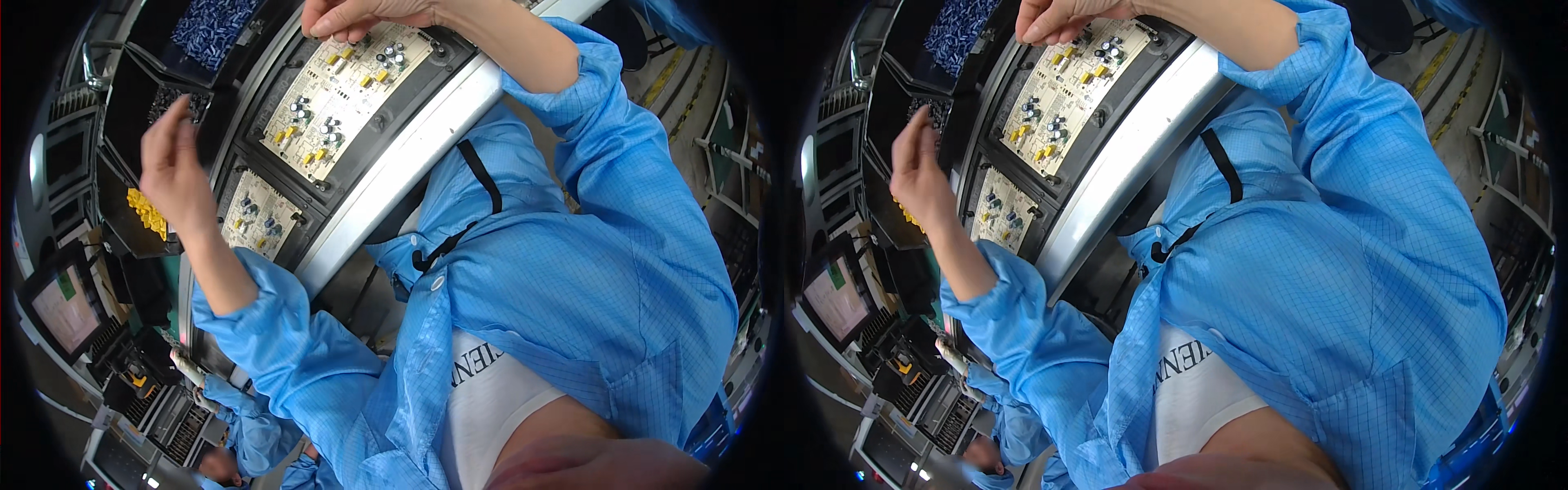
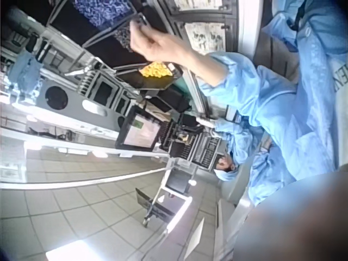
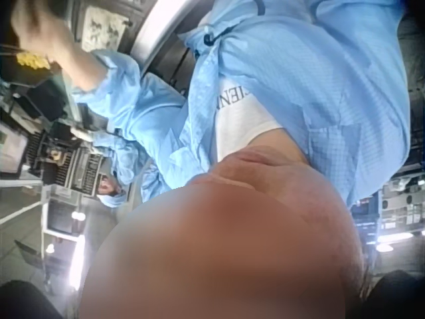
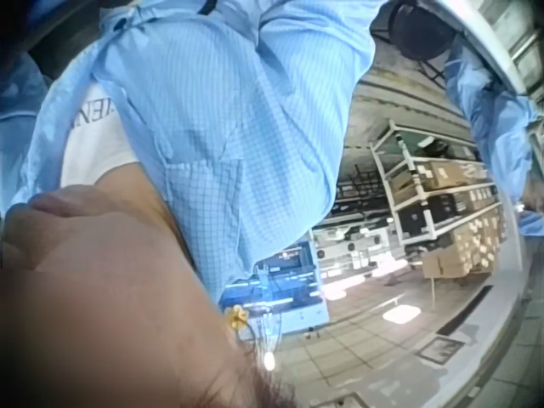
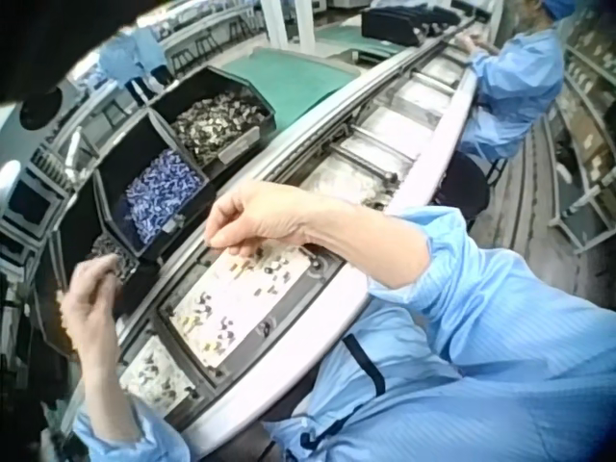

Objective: Assemble electronic components onto a circuit board on a production assembly line.

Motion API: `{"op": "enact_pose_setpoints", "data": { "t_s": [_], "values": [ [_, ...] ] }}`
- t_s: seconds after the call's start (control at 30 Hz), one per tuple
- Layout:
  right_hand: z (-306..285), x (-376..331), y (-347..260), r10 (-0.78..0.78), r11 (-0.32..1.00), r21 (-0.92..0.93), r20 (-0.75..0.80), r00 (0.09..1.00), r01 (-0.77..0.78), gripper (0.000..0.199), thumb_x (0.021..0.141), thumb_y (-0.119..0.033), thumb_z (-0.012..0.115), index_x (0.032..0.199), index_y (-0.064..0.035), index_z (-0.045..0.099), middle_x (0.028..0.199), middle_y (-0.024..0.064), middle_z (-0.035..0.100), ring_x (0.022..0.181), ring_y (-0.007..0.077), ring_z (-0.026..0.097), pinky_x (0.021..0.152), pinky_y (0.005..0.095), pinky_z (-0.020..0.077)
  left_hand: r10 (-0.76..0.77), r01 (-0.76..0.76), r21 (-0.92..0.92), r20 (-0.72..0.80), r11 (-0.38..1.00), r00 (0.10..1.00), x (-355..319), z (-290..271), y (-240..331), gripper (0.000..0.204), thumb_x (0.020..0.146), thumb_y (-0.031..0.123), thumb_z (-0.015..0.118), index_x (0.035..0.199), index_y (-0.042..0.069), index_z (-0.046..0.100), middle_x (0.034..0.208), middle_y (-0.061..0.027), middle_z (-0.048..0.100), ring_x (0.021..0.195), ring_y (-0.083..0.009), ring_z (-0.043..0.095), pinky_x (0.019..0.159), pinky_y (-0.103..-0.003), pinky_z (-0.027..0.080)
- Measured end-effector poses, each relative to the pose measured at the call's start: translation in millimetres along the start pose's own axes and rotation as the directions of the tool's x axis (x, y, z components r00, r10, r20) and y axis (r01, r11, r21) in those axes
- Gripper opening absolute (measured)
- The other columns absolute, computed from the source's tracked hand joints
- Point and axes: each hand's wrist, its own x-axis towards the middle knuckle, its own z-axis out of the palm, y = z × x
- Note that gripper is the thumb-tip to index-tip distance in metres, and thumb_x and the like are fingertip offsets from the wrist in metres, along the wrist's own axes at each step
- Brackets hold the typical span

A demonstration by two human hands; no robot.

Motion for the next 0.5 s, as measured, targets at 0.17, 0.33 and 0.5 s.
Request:
{"op": "enact_pose_setpoints", "data": {
  "t_s": [0.17, 0.33, 0.5],
  "values": [
    [7, 0, 1, 0.044, 0.996, 0.081, 0.020, 0.999, -0.045, 0.011, 0.085, -0.002, 0.068, 0.093, 0.0047, 0.065, 0.079, 0.0092, 0.066, 0.063, 0.0123, 0.065, 0.057, 0.0225, 0.0546, -0.226, 0.251, -0.115, 0.196, 0.961, 0.954, -33, 30, 19, 0.013, 0.091, 0.001, 0.061, 0.099, 0.000, 0.071, 0.087, -0.0025, 0.070, 0.080, -0.0083, 0.065, 0.076, -0.020, 0.051],
    [12, -9, -10, 0.089, 0.996, 0.001, 0.001, 0.996, -0.089, 0.014, 0.085, -0.002, 0.067, 0.097, 0.0054, 0.067, 0.075, 0.0089, 0.067, 0.059, 0.0109, 0.063, 0.054, 0.0220, 0.0530, -0.148, 0.129, 0.102, 0.208, 0.986, 0.967, -36, 40, 12, 0.010, 0.087, 0.005, 0.066, 0.096, 0.004, 0.071, 0.084, -0.0080, 0.068, 0.073, -0.0129, 0.064, 0.070, -0.027, 0.051],
    [12, -4, -2, 0.076, 0.995, -0.071, -0.009, 0.997, -0.076, 0.014, 0.085, -0.003, 0.066, 0.098, 0.0042, 0.068, 0.073, 0.0086, 0.067, 0.054, 0.0091, 0.060, 0.051, 0.0206, 0.0496, 0.050, -0.105, 0.207, 0.253, 0.973, 0.966, -36, 46, -4, 0.012, 0.083, 0.004, 0.068, 0.094, 0.004, 0.072, 0.086, -0.0108, 0.068, 0.073, -0.0199, 0.066, 0.070, -0.029, 0.052]
  ]
}}
